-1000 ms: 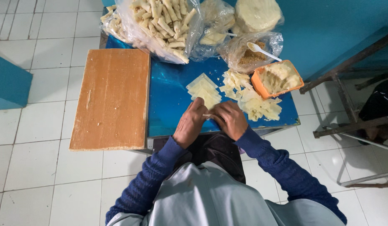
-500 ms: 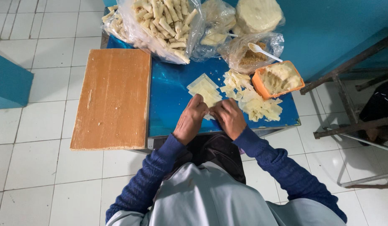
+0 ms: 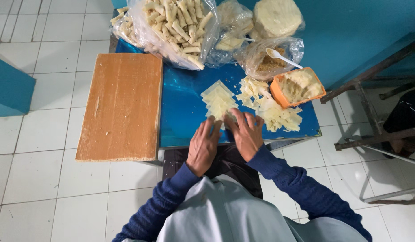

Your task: The person sits at a small blue table folding triangular dough wrappers around filling to make filled snacks. They fold each wrapper by hand, place the finished piece in a growing row on the table, and occasionally scoop filling from an orange container with a spoon onto a wrapper.

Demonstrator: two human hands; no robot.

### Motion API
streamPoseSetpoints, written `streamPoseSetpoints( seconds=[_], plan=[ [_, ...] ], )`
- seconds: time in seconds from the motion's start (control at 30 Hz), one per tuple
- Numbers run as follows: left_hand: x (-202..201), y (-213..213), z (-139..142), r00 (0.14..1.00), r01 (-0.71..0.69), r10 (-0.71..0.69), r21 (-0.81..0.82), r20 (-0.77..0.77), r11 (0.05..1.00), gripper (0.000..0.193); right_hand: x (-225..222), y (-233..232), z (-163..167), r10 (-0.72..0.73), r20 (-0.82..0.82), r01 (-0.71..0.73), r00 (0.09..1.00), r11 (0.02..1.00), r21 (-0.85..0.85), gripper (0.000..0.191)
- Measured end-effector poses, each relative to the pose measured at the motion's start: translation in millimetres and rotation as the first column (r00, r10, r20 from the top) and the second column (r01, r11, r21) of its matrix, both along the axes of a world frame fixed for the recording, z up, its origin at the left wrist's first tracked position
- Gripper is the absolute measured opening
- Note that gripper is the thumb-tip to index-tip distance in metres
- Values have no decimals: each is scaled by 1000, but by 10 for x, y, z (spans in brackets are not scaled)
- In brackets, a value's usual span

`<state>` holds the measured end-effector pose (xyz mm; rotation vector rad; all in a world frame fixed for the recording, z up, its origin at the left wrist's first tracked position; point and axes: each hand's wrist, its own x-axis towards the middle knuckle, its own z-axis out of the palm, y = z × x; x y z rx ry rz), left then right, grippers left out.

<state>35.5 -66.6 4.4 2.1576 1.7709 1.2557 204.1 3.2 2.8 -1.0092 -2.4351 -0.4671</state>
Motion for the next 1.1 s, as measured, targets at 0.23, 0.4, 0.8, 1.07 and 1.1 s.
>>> streamPoseSetpoints(
  seconds=[0.23,0.4,0.8,1.07,1.1],
  plan=[
    [21,-97,-80,991,16,-20,-27,-136,1000,46,-169,468,-56,-49,116,59,992,995,-83,71],
    [26,-101,-75,991,13,-16,-24,-132,1000,46,-88,663,58,90,0,-85,996,941,-327,87],
    [50,-77,-108,983,-2,-4,-34,-182,999,49,-6,1087,66,3,-550,-361,835,757,-545,62],
    [71,-98,-97,979,-17,9,-36,-201,999,50,-814,2288,1088,44,-957,-879,287,410,-244,55],
    [67,-104,-91,980,-17,9,-37,-200,999,50,-820,2312,1185,88,-946,-862,313,445,-243,49]
  ],
)
